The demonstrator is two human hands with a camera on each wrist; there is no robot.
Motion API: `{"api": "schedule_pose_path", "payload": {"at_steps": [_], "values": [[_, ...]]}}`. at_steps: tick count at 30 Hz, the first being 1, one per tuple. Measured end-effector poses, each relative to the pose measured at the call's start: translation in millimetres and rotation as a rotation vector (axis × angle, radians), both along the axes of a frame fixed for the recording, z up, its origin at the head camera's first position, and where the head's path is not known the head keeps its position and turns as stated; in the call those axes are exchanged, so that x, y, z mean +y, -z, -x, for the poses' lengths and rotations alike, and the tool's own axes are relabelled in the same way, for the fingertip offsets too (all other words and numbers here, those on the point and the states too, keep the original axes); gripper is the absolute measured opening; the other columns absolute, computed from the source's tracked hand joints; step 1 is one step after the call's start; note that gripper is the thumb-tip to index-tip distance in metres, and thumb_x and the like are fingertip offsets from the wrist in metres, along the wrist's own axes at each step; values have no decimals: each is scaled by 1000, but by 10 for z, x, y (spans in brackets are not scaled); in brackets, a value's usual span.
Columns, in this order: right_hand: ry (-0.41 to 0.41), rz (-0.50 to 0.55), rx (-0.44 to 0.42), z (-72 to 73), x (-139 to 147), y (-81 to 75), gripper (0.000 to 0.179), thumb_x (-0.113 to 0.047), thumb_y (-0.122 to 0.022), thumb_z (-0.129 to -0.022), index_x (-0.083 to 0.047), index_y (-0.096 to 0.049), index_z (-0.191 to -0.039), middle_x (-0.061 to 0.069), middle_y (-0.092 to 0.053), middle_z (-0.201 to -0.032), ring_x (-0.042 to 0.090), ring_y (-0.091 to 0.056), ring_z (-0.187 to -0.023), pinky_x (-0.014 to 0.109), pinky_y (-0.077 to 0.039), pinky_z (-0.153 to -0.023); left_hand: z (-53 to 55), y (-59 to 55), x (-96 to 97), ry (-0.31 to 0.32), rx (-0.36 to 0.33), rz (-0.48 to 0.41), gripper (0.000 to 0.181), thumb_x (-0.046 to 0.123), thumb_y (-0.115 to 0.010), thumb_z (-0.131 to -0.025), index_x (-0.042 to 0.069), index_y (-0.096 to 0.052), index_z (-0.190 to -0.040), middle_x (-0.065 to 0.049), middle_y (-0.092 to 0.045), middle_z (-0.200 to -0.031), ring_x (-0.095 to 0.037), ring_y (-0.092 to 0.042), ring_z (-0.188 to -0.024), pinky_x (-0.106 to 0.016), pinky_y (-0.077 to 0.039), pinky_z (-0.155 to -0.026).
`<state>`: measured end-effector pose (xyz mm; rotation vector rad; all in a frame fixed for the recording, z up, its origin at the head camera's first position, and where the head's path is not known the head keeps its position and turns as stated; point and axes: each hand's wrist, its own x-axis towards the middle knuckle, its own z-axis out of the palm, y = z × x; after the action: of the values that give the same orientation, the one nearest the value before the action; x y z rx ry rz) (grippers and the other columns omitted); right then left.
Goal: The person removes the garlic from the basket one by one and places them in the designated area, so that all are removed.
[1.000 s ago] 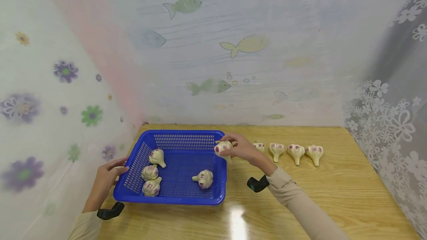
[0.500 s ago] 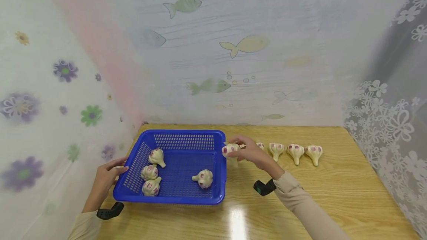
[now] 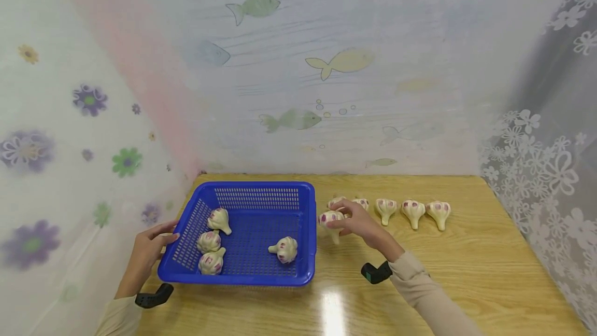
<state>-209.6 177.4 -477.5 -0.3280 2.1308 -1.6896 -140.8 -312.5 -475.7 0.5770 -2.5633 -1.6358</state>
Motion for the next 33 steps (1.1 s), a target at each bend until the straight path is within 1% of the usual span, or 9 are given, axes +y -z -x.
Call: {"api": "schedule_pose_path", "payload": {"at_steps": [3,6,10,13,15,17,21,26,33], "values": [[26,0,-6,-15,36,79,54,-18,-71,-84,5,-49,-127,24,-40,-139,43,-36,-128,43,-52,-79,7,1,1,-2,0,-2,44,14,-59,-90,5,-54,-133,-22,-52,-127,-21,-64,-77,-31,-53,-61],[59,7,-12,-26,55,156,52,-16,-72,-83,7,-50,-125,26,-43,-134,41,-43,-122,45,-53,-77,10,13,-6,-3,6,-4,44,14,-60,-90,5,-55,-132,-22,-53,-126,-20,-64,-78,-31,-53,-62],[88,8,-32,-44,73,265,55,-15,-72,-83,9,-48,-126,31,-36,-138,33,-57,-104,48,-52,-79,-3,35,-4,-10,22,1,43,14,-60,-89,3,-56,-130,-22,-54,-123,-20,-63,-78,-33,-54,-62],[114,5,-66,-64,69,347,58,-15,-72,-83,9,-45,-129,32,-34,-138,28,-63,-88,48,-51,-80,-7,42,-1,-9,27,5,43,14,-59,-88,2,-56,-130,-22,-55,-122,-21,-64,-77,-34,-54,-62],[150,-1,-83,-80,53,394,57,-14,-72,-83,9,-45,-127,31,-40,-133,25,-62,-80,47,-51,-80,5,47,-4,-11,23,0,43,13,-59,-88,3,-57,-130,-21,-55,-122,-21,-64,-77,-34,-54,-62],[188,-16,-85,-91,31,440,56,-13,-74,-81,9,-46,-125,28,-49,-121,24,-61,-75,46,-52,-78,20,43,-8,-5,12,1,43,13,-59,-89,4,-56,-131,-21,-54,-125,-20,-63,-78,-32,-54,-62],[252,-64,-64,-107,-12,515,53,-12,-76,-79,8,-50,-121,24,-55,-111,22,-59,-77,45,-52,-72,44,25,-6,-5,-9,1,43,13,-59,-90,5,-55,-132,-22,-53,-127,-18,-63,-79,-30,-53,-62],[293,-91,-68,-119,-41,554,55,-13,-77,-78,7,-50,-121,27,-52,-115,23,-59,-80,43,-53,-71,49,15,-2,-6,-8,-6,43,13,-59,-90,6,-55,-132,-22,-53,-127,-19,-63,-78,-31,-53,-62],[318,-125,-60,-143,-62,582,53,-11,-77,-77,6,-51,-119,29,-49,-119,27,-59,-88,39,-54,-70,14,4,1,-5,-18,12,43,14,-58,-91,6,-54,-133,-22,-52,-127,-20,-62,-82,-30,-52,-64]]}}
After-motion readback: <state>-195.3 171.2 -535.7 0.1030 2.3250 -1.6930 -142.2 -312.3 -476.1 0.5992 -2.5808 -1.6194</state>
